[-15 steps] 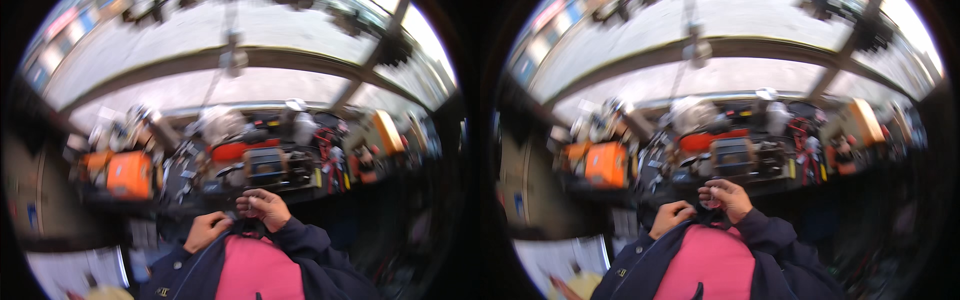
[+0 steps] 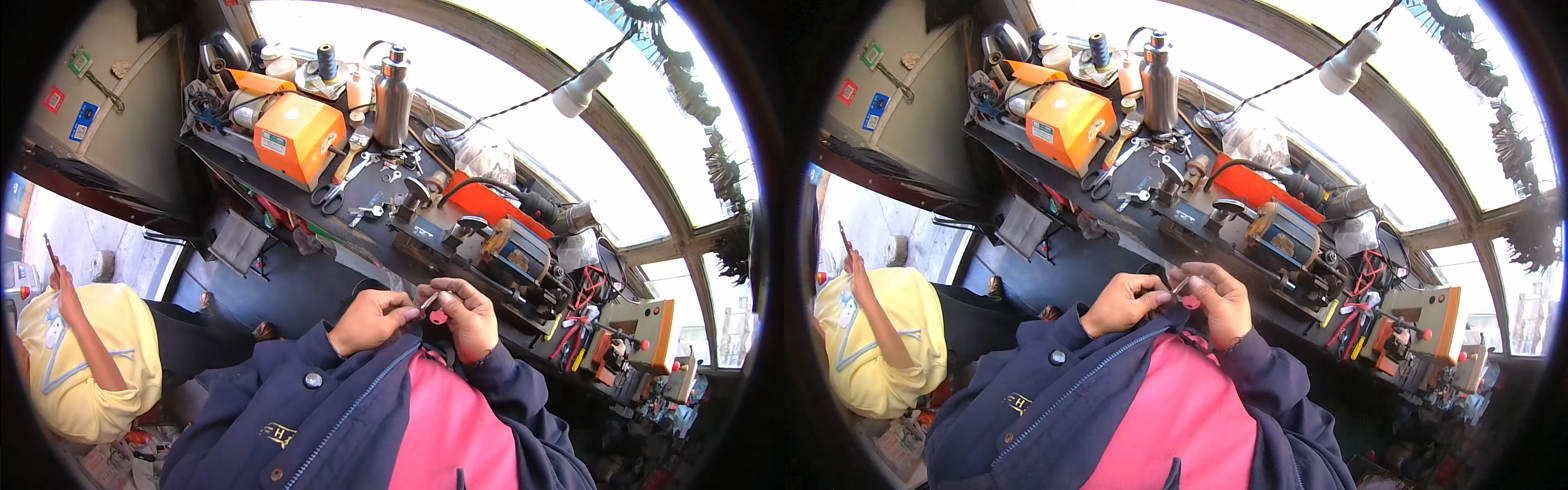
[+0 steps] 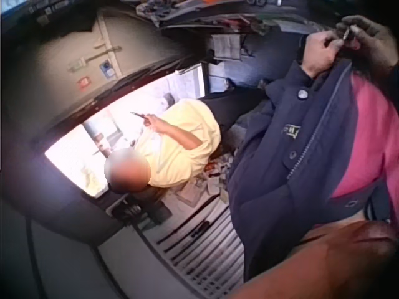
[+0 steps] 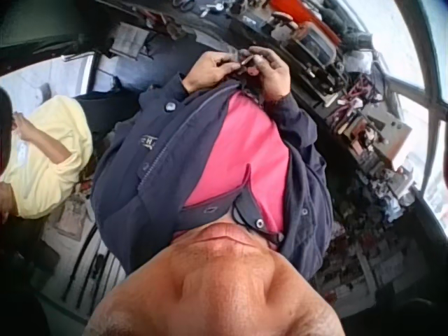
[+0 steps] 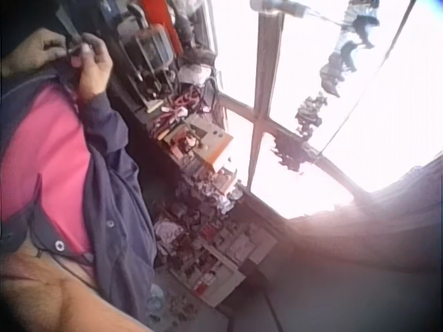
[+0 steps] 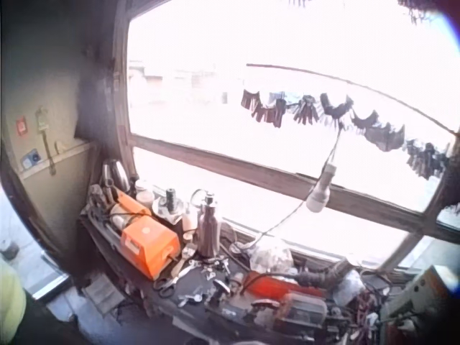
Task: The person selects a key from a hanging rack, secures it in a key-cutting machine, and cuts a duplicate using a grinding wheel. The person then removes the finished key and repeats the process with another key.
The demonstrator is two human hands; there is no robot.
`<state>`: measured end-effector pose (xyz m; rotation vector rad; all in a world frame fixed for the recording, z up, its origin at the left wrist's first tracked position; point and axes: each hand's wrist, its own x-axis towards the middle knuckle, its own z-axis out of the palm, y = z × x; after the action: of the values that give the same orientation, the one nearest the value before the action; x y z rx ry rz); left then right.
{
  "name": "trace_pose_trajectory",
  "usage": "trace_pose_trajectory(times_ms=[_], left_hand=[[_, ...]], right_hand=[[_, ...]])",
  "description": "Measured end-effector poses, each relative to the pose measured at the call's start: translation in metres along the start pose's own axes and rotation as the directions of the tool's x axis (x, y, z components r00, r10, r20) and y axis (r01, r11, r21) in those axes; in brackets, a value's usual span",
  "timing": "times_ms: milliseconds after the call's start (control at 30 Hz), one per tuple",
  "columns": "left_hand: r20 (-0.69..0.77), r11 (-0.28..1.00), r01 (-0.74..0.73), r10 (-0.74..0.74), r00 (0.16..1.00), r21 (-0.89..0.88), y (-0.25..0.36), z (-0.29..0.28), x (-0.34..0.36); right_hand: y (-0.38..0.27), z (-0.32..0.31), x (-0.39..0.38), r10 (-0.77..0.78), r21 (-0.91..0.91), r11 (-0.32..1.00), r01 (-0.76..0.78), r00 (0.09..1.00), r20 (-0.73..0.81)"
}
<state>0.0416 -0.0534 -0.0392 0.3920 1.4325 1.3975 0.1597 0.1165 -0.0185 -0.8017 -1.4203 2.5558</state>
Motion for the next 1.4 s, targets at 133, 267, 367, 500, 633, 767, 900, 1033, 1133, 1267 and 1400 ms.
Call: trace_pose_trajectory(times_ms=[133, 267, 367, 500, 633, 767, 900, 1033, 1133, 1267, 1400], left_hand=[[-0.137, 0.837, -0.165, 0.273, 0.952, 0.522, -0.005, -0.036, 0.011], [-0.179, 0.481, -0.068, 0.449, 0.876, 0.874, -0.004, -0.094, 0.045], [-0.157, 0.338, 0.009, 0.414, 0.896, 0.941, 0.0, -0.125, 0.078], [-0.17, 0.325, 0.02, 0.439, 0.882, 0.945, 0.006, -0.135, 0.115], [-0.164, 0.303, -0.019, 0.565, 0.809, 0.953, 0.006, -0.131, 0.148], [-0.112, 0.206, -0.007, 0.56, 0.821, 0.978, 0.004, -0.129, 0.182], [-0.137, 0.245, 0.0, 0.544, 0.828, 0.969, 0.0, -0.138, 0.202], [-0.426, 0.785, -0.118, 0.449, 0.785, 0.609, 0.006, -0.161, 0.184], [-0.453, 0.889, -0.385, 0.457, 0.765, 0.247, 0.015, -0.157, 0.148], [-0.33, 0.874, -0.47, 0.411, 0.85, -0.121, 0.028, -0.108, 0.08], [-0.08, 0.94, -0.34, 0.34, 0.937, 0.018, 0.041, -0.045, 0.037]], right_hand=[[0.001, -0.018, -0.01, -0.023, 0.071, 0.997, 0.031, 0.994, -0.105], [0.002, -0.033, -0.025, 0.071, 0.125, 0.991, -0.05, 0.984, -0.165], [0.004, -0.037, -0.034, 0.113, 0.102, 0.99, -0.096, 0.976, -0.185], [0.001, -0.041, -0.04, 0.124, 0.082, 0.991, -0.109, 0.972, -0.198], [-0.003, -0.042, -0.043, 0.125, 0.084, 0.99, -0.109, 0.967, -0.221], [-0.005, -0.039, -0.042, 0.127, 0.088, 0.99, -0.11, 0.968, -0.217], [-0.009, -0.037, -0.041, 0.134, 0.091, 0.989, -0.116, 0.966, -0.224], [-0.013, -0.037, -0.039, 0.153, 0.105, 0.986, -0.132, 0.961, -0.232], [-0.014, -0.036, -0.035, 0.144, 0.072, 0.989, -0.132, 0.968, -0.207], [-0.019, -0.024, -0.024, 0.134, -0.012, 0.99, -0.137, 0.978, -0.158], [-0.026, -0.005, -0.013, 0.077, -0.113, 0.99, -0.085, 0.994, -0.074]])
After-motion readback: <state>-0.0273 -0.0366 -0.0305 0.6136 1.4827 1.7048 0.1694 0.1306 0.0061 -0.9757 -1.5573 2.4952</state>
